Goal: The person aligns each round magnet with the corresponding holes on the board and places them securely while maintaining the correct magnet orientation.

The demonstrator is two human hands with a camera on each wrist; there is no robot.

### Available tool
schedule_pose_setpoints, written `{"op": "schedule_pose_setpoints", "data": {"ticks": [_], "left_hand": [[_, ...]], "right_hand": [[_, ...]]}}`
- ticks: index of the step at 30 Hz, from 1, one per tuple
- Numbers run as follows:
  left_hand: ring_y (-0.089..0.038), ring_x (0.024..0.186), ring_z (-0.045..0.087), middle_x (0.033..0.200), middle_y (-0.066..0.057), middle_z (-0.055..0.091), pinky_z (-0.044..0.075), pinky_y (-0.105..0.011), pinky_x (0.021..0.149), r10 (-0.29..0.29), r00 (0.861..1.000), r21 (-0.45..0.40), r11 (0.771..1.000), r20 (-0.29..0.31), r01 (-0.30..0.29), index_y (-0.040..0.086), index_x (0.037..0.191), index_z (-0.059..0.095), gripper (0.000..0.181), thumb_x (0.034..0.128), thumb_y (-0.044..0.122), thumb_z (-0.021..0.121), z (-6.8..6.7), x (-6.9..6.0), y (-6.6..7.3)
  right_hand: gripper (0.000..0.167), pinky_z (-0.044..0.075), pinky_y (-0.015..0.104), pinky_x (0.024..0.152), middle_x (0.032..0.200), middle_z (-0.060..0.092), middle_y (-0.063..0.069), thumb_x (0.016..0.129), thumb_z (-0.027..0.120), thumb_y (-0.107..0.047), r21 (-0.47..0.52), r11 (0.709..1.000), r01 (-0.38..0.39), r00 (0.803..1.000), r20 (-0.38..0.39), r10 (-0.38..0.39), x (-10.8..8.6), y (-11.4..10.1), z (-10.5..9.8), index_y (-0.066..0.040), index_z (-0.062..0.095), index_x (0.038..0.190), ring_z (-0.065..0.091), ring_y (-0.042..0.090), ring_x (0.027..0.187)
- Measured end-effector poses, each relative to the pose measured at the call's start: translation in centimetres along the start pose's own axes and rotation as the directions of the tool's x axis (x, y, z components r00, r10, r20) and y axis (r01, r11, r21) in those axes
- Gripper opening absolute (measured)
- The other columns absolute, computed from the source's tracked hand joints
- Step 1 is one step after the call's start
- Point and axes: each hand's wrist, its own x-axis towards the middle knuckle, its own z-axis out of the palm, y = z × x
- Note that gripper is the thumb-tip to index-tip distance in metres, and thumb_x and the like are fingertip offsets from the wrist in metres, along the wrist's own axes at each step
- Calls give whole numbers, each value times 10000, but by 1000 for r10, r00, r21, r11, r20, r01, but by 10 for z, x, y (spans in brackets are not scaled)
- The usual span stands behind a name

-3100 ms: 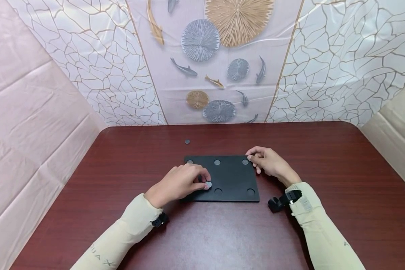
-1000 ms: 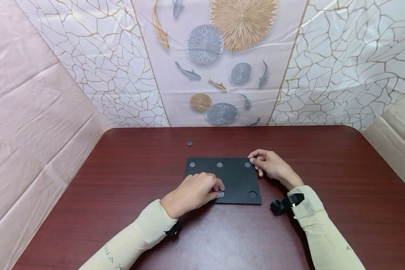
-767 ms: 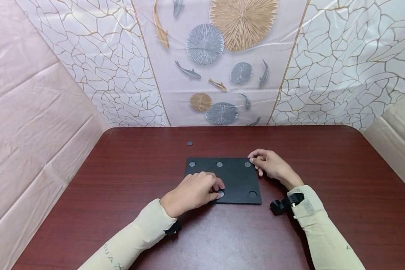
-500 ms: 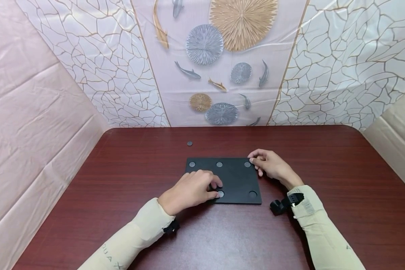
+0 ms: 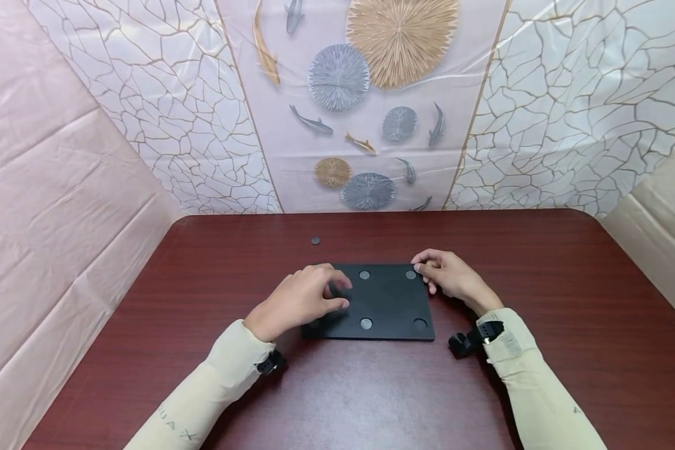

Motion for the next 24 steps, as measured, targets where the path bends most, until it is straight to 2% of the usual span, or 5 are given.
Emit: {"op": "schedule_pose_setpoints", "data": {"ticks": [6, 12, 17, 24], "left_hand": [[-108, 983, 692, 1215, 42, 705, 567, -364, 755, -58, 998, -43, 997, -11, 58, 224, 1254, 763, 314, 966, 344, 801, -6, 0, -17], [-183, 1101, 705, 1267, -25, 717, 585, -464, 882, -103, 994, -81, 992, -46, 99, 190, 1331, 727, 375, 986, 326, 777, -11, 4, -31], [-208, 1140, 703, 1281, -57, 731, 572, -494, 948, -127, 989, -85, 989, -79, 120, 172, 1370, 702, 409, 994, 319, 768, -16, 13, -41], [-211, 1146, 699, 1251, -75, 735, 574, -462, 968, -167, 982, -167, 975, -92, 150, 121, 1381, 678, 412, 1013, 291, 745, -25, 29, -53]], "right_hand": [[306, 324, 237, 424, 753, 566, 43, 1119, 556, -182, 13, 1000, 9, 1000, 6, -9, 2, 1, 3, 15, 583, 1352, 536, 130, 531], [289, 320, 234, 424, 759, 560, 47, 1116, 560, -175, 10, 1000, 6, 1000, -11, -6, 0, -1, 4, 16, 591, 1331, 534, 127, 531], [283, 323, 241, 428, 741, 574, 46, 1117, 560, -198, -13, 1000, -10, 1000, -26, 10, -1, -1, 3, -6, 599, 1321, 550, 142, 550], [268, 324, 248, 431, 707, 585, 46, 1124, 546, -219, -27, 999, -32, 999, -31, 31, 0, -1, 0, -41, 609, 1315, 561, 162, 566]]}}
